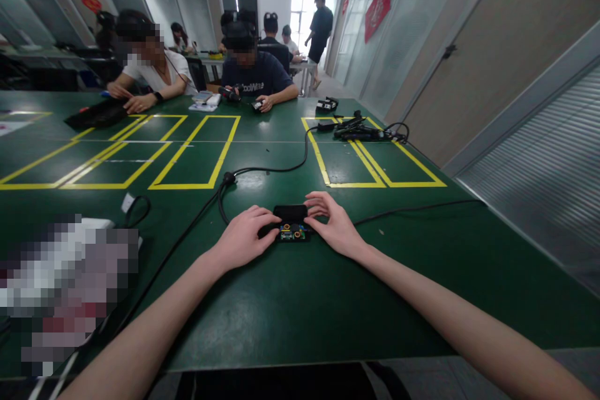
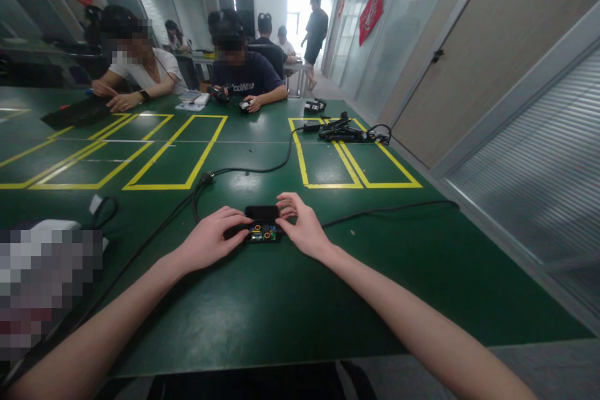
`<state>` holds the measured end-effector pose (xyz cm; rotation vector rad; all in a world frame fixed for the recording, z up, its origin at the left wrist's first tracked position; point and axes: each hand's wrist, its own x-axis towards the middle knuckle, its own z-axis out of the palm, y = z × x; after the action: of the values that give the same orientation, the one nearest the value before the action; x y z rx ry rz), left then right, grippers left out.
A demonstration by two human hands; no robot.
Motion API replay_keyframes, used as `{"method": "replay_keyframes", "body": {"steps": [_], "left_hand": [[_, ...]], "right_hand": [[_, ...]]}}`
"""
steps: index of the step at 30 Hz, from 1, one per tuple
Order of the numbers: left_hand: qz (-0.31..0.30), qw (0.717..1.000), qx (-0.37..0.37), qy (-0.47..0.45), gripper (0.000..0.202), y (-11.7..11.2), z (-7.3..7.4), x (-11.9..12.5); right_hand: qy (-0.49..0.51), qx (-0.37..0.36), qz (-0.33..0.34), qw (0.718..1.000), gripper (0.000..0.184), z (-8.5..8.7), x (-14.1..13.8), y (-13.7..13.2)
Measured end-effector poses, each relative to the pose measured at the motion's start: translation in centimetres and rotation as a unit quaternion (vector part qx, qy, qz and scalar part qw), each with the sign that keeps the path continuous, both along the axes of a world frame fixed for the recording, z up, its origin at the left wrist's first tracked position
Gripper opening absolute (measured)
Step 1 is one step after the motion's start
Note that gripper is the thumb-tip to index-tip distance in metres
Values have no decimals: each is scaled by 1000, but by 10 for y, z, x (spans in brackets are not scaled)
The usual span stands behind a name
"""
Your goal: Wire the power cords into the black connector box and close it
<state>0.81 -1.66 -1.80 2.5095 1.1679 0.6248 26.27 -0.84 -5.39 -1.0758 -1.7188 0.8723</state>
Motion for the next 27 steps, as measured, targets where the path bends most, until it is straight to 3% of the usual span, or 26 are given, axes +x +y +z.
{"method": "replay_keyframes", "body": {"steps": [7,15,21,27], "left_hand": [[39,999,-18,-6,12,-2,1,2],[57,995,-59,-48,41,-3,-1,3],[16,1000,-22,-3,18,-5,6,2],[-25,999,-28,17,26,-9,11,3]], "right_hand": [[-12,-7,39,999,31,0,5,1],[-60,13,58,996,24,12,7,-4],[-92,76,105,987,12,23,8,-10],[-141,138,136,971,11,23,10,-12]]}}
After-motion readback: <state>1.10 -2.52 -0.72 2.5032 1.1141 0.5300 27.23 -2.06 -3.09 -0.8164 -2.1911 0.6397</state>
